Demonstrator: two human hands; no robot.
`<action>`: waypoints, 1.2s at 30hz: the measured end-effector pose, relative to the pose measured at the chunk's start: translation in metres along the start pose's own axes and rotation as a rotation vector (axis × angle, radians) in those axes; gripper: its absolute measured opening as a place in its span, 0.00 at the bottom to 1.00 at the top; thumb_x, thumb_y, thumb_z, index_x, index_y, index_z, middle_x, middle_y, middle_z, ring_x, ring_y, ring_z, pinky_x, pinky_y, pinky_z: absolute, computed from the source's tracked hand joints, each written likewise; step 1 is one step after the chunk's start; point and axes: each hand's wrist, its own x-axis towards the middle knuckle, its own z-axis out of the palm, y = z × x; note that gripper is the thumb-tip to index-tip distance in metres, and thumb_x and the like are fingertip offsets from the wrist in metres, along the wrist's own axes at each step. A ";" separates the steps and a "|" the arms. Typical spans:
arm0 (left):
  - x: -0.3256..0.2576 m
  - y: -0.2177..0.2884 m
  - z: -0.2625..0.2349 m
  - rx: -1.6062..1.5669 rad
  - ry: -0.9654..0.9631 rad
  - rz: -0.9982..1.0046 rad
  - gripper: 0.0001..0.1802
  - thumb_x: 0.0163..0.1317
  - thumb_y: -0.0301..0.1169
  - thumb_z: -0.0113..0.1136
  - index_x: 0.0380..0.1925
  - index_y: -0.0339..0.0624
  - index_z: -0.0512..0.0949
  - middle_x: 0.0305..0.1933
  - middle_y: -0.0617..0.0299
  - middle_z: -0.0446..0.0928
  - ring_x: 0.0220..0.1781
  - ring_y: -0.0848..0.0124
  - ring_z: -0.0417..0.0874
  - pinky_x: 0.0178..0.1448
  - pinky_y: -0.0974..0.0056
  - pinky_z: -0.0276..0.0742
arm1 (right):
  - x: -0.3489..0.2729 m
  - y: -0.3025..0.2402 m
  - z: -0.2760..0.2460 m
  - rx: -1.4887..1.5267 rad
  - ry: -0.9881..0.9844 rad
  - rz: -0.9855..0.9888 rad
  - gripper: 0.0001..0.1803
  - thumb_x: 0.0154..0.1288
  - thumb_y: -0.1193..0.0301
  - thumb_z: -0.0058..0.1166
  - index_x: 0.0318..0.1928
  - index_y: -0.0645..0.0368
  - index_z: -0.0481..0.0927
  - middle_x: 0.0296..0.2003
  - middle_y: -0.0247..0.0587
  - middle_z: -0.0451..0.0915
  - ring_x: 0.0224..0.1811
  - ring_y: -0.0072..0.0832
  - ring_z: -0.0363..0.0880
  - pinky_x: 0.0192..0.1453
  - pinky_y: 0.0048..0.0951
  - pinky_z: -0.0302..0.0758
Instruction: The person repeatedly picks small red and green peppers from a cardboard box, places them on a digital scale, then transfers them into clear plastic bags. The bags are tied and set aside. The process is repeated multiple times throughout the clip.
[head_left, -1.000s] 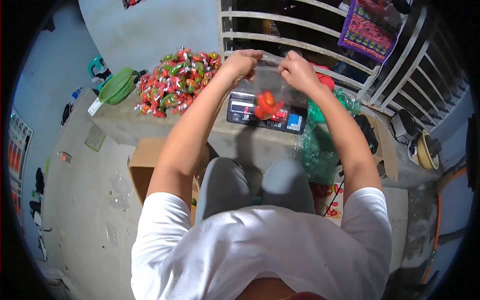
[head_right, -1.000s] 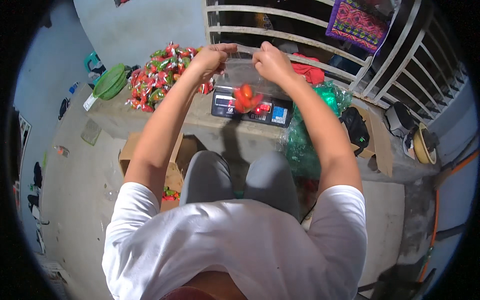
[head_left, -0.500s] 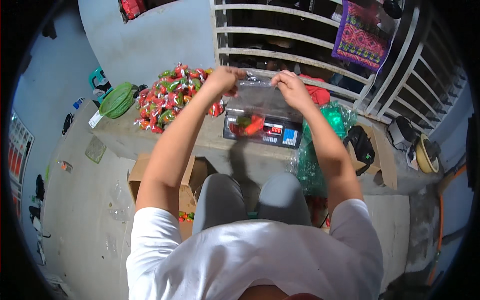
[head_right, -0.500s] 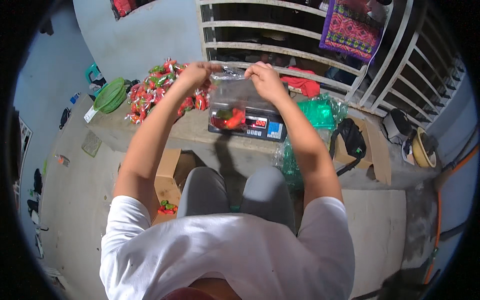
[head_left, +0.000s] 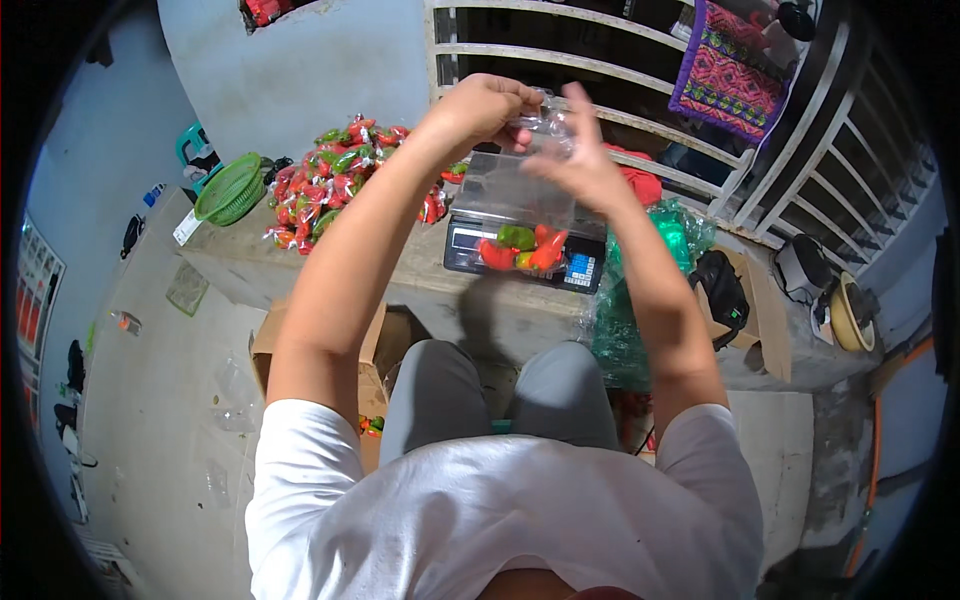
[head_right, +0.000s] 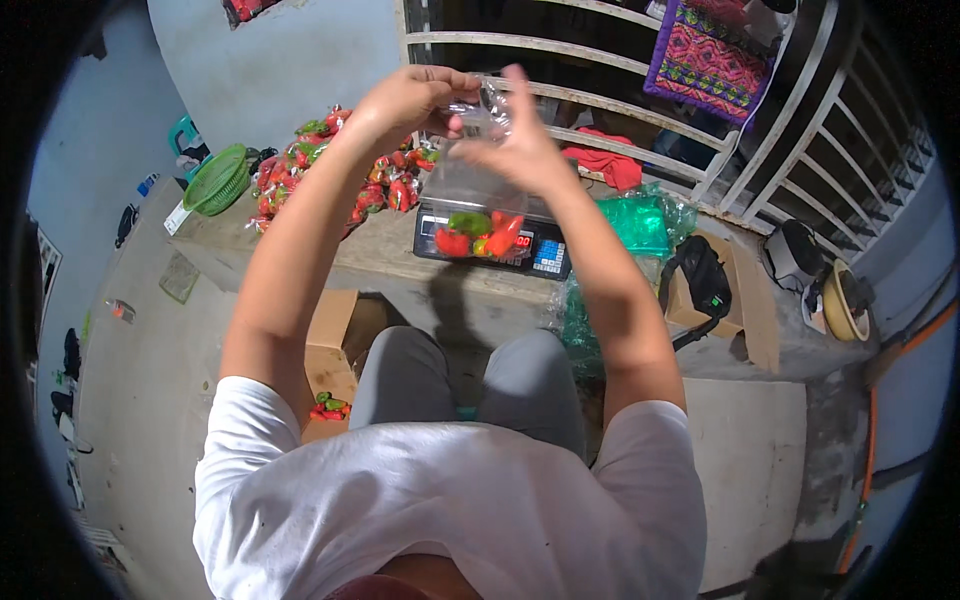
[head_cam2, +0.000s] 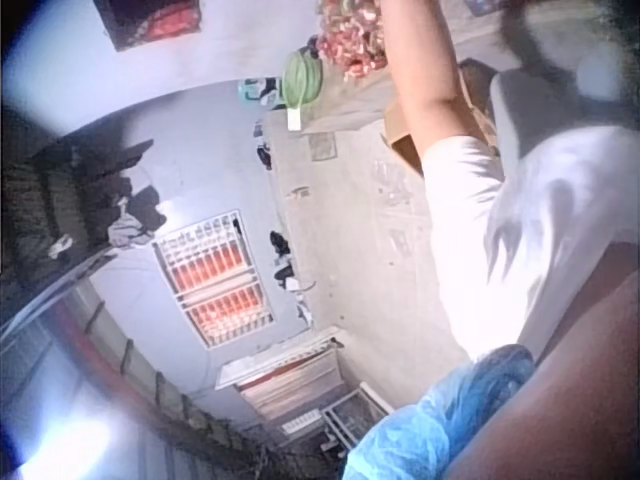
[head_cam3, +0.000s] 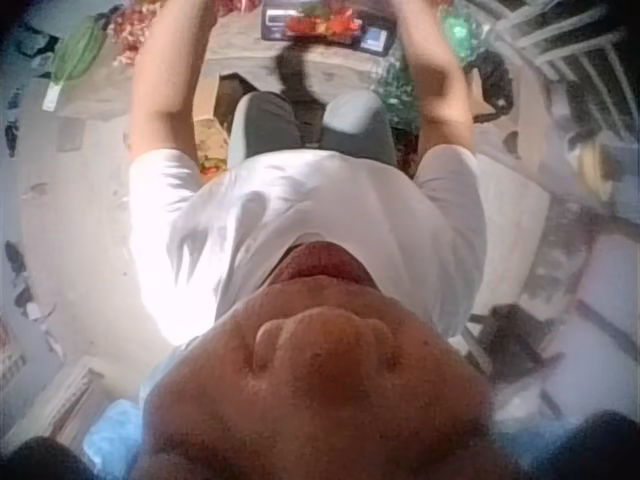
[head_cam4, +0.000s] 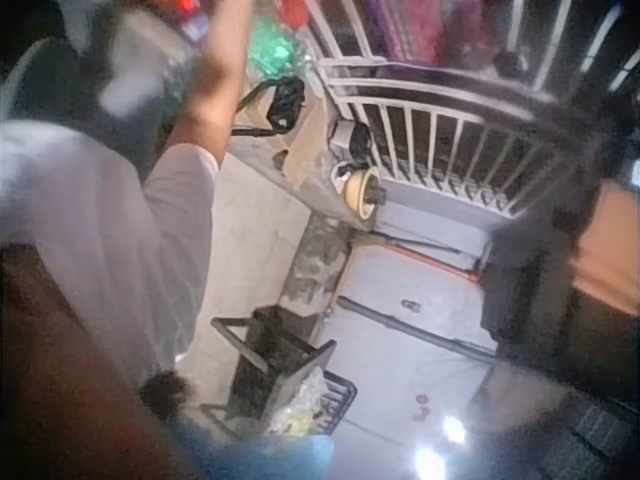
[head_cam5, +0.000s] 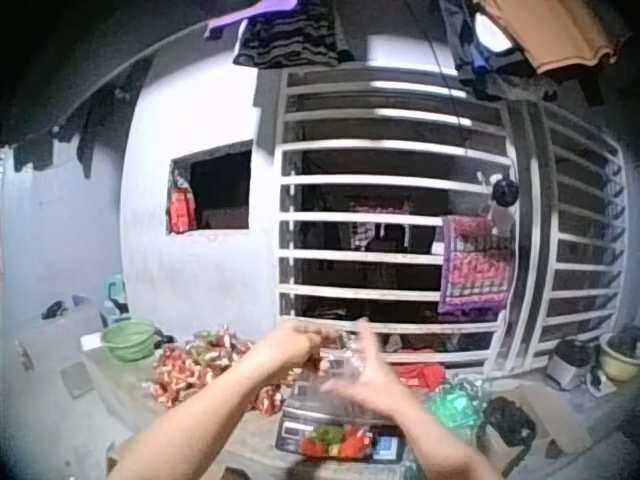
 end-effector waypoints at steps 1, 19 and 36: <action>-0.004 0.001 0.001 -0.007 0.013 0.073 0.19 0.59 0.27 0.43 0.50 0.34 0.69 0.44 0.56 0.74 0.29 0.74 0.75 0.36 0.68 0.76 | 0.000 -0.001 0.007 -0.138 -0.085 0.029 0.26 0.55 0.60 0.56 0.50 0.61 0.66 0.39 0.42 0.75 0.37 0.23 0.73 0.39 0.29 0.71; -0.063 -0.187 0.097 -0.704 0.188 -0.055 0.30 0.57 0.38 0.56 0.56 0.55 0.52 0.52 0.60 0.65 0.46 0.67 0.73 0.45 0.57 0.74 | 0.014 -0.002 0.005 0.176 0.043 0.345 0.14 0.63 0.64 0.45 0.41 0.62 0.74 0.31 0.40 0.76 0.21 0.25 0.76 0.21 0.24 0.71; -0.107 -0.238 0.092 -0.393 0.426 -0.464 0.38 0.50 0.33 0.61 0.58 0.43 0.52 0.57 0.54 0.60 0.59 0.59 0.62 0.60 0.53 0.61 | -0.008 -0.017 -0.003 -0.372 -0.275 0.065 0.15 0.54 0.65 0.57 0.20 0.64 0.73 0.15 0.29 0.69 0.19 0.15 0.63 0.23 0.21 0.62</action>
